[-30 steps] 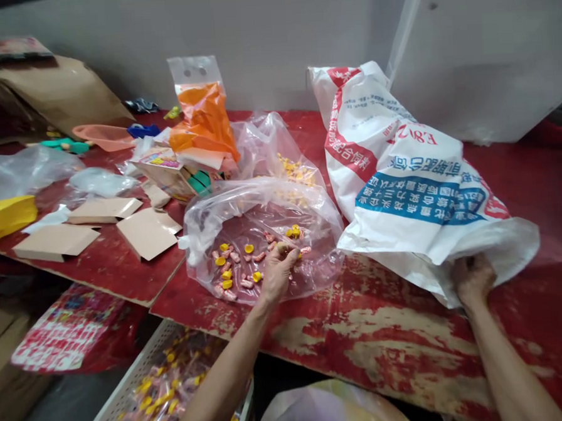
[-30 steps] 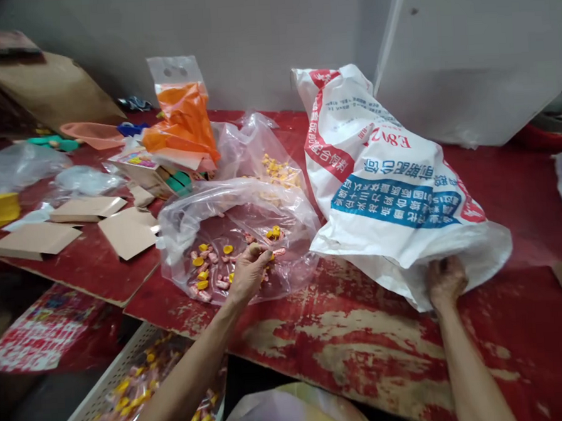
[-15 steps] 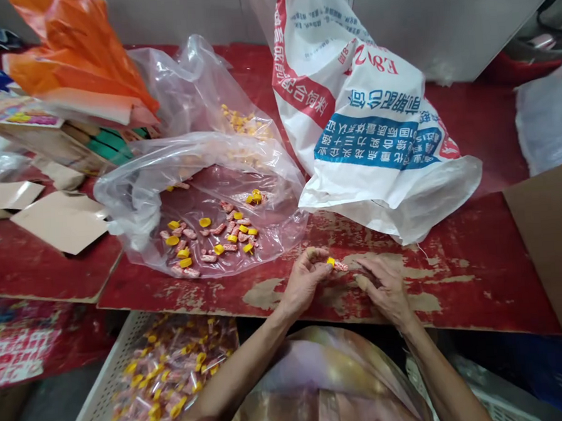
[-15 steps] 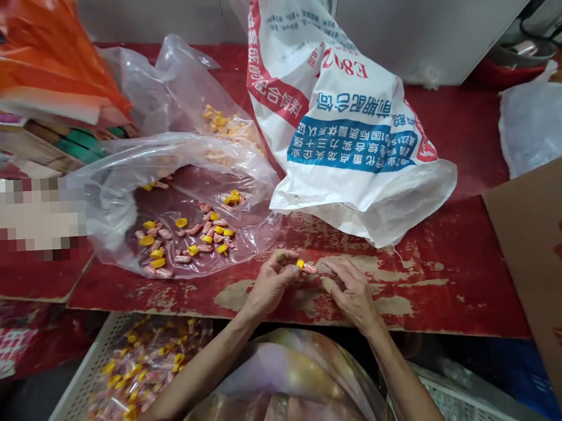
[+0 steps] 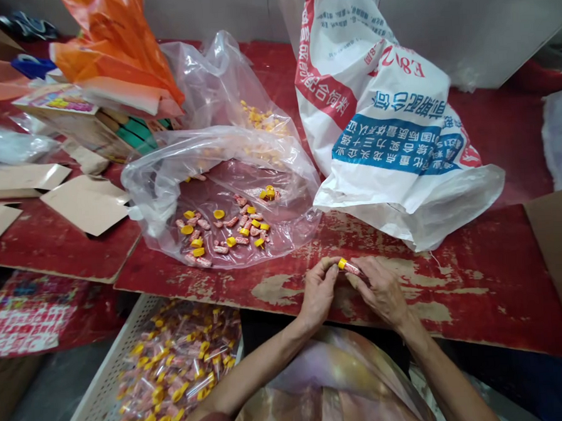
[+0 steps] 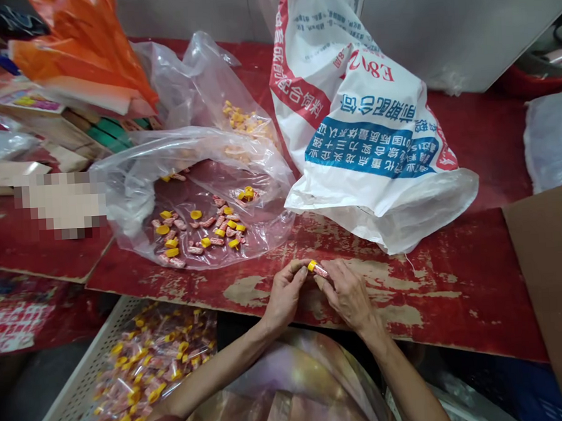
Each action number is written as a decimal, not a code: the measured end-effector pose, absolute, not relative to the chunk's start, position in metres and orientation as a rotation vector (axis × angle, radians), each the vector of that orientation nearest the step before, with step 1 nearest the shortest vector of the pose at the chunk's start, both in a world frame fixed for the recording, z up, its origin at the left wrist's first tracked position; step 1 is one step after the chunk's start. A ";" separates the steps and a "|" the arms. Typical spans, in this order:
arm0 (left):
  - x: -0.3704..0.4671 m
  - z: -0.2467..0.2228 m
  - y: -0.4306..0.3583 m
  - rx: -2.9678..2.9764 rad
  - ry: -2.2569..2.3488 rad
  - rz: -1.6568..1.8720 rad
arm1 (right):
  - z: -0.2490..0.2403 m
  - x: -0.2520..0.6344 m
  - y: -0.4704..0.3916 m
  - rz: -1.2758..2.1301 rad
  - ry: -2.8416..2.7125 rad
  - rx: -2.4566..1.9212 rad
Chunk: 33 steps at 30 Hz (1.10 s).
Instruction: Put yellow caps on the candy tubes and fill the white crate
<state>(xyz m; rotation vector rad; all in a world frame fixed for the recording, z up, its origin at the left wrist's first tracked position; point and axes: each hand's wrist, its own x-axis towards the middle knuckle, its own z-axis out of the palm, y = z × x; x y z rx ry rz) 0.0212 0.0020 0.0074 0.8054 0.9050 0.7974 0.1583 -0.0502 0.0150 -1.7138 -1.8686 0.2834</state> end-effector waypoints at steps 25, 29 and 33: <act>-0.005 -0.004 0.049 0.744 0.855 0.724 | 0.041 0.170 -0.018 0.640 -2.705 -2.422; -0.013 -0.001 0.039 1.091 0.898 0.716 | 0.013 0.171 -0.033 0.231 -2.438 -2.054; -0.032 0.000 0.028 1.383 0.901 0.681 | -0.005 0.137 -0.041 0.111 -2.142 -1.549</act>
